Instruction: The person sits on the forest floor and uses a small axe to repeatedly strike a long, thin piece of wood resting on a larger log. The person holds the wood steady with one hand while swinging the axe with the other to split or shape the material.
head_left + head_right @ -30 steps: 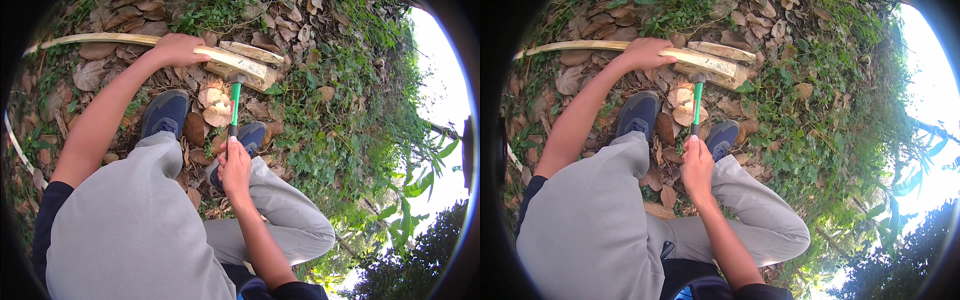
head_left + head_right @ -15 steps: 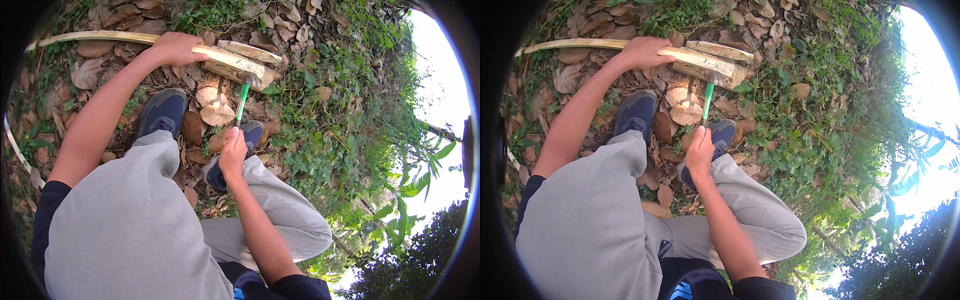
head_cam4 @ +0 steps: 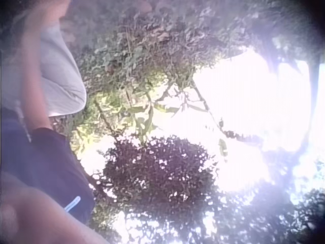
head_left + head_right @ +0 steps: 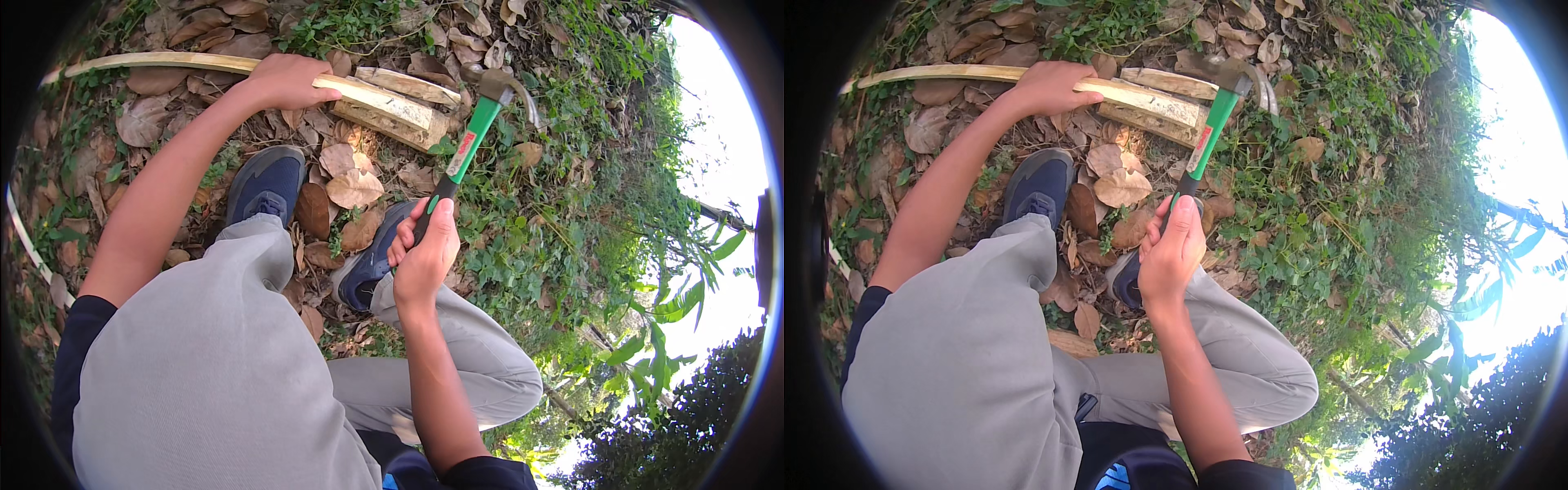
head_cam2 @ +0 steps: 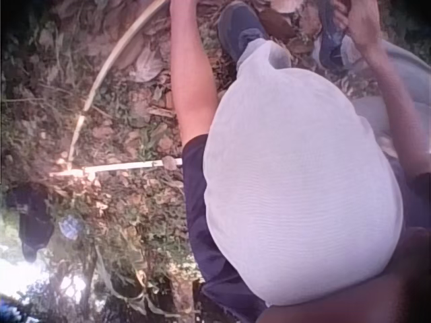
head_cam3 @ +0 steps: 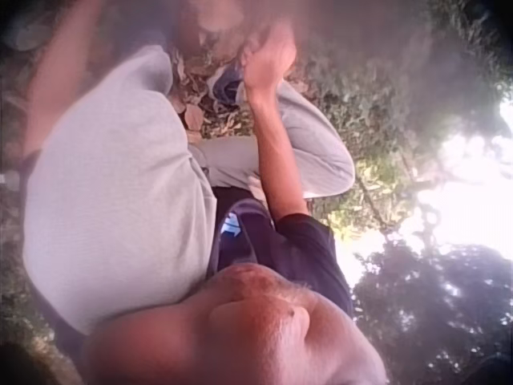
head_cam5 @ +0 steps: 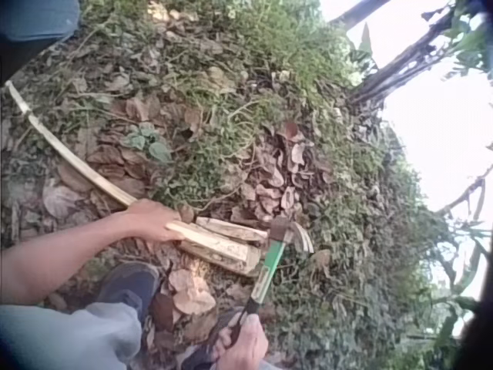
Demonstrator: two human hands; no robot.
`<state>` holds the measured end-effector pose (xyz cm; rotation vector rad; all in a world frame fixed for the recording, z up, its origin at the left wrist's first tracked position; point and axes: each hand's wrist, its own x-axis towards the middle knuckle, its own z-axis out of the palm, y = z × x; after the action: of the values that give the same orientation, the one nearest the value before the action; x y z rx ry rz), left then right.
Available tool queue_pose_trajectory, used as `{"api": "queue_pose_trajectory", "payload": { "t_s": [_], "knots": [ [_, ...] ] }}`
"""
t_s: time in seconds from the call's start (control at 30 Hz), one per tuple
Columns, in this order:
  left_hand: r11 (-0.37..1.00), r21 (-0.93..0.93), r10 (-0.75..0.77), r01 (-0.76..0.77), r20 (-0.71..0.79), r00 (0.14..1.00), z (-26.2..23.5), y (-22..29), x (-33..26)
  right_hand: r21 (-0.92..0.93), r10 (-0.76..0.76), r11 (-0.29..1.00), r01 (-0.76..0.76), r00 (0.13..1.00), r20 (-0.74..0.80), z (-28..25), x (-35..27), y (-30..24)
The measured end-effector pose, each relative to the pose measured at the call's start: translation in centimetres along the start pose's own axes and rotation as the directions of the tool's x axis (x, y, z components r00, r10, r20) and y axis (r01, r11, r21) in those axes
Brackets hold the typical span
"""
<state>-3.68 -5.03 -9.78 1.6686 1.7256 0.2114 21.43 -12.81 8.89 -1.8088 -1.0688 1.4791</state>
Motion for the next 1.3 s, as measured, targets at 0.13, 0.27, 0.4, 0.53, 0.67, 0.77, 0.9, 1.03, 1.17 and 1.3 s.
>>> {"api": "queue_pose_trajectory", "payload": {
  "t_s": [0.13, 0.27, 0.4, 0.53, 0.67, 0.77, 0.9, 1.03, 1.17, 1.3],
  "knots": [
    [1.0, -0.002, -0.004, 0.004, 0.039, 0.999, -0.8, 0.7, -0.1, -0.168, -0.265, 0.949, 0.267, 0.964, 0.031, -1.2, 2.7, 2.1],
    [1.0, 0.01, -0.015, 0.014, 0.037, 0.999, -0.8, 0.8, -0.1, -0.612, -0.269, 0.745, 0.266, 0.959, 0.09, -2.0, 4.2, 8.9],
    [1.0, 0.015, -0.017, 0.017, 0.037, 0.999, -0.7, 0.8, -0.2, -0.509, -0.018, 0.861, -0.007, 0.999, -0.044, -1.6, 1.4, 12.5],
    [1.0, 0.005, 0.002, -0.002, 0.022, 1.0, -0.3, 0.3, 0.0, -0.612, 0.208, 0.767, -0.192, 0.977, -0.046, -1.9, 0.1, 11.6],
    [1.0, 0.002, -0.002, 0.002, 0.027, 1.0, -0.4, 0.2, 0.0, -0.482, 0.101, 0.873, -0.073, 0.994, 0.032, -1.6, 0.3, 7.8],
    [1.0, 0.002, 0.002, -0.002, 0.031, 1.0, -0.4, 0.4, 0.0, -0.276, -0.062, 0.959, 0.07, 0.997, 0.036, -0.7, 1.1, 3.0],
    [1.0, 0.003, 0.004, -0.004, 0.036, 0.999, -0.4, 0.2, 0.0, -0.183, -0.3, 0.937, 0.297, 0.954, 0.012, -0.6, 3.3, 0.4],
    [1.0, -0.006, 0.009, -0.009, 0.016, 1.0, -0.4, 0.5, -0.1, -0.564, -0.317, 0.773, 0.292, 0.947, 0.057, -2.0, 5.4, 3.0],
    [1.0, 0.005, 0.003, -0.003, 0.006, 1.0, -0.2, 0.3, 0.0, -0.788, -0.057, 0.613, 0.047, 0.998, 0.015, -3.7, 4.5, 8.0],
    [1.0, 0.009, -0.003, 0.003, 0.025, 1.0, -0.4, 0.5, -0.1, -0.799, 0.062, 0.6, -0.041, 0.998, -0.005, -5.8, 2.8, 10.4]
  ]
}}
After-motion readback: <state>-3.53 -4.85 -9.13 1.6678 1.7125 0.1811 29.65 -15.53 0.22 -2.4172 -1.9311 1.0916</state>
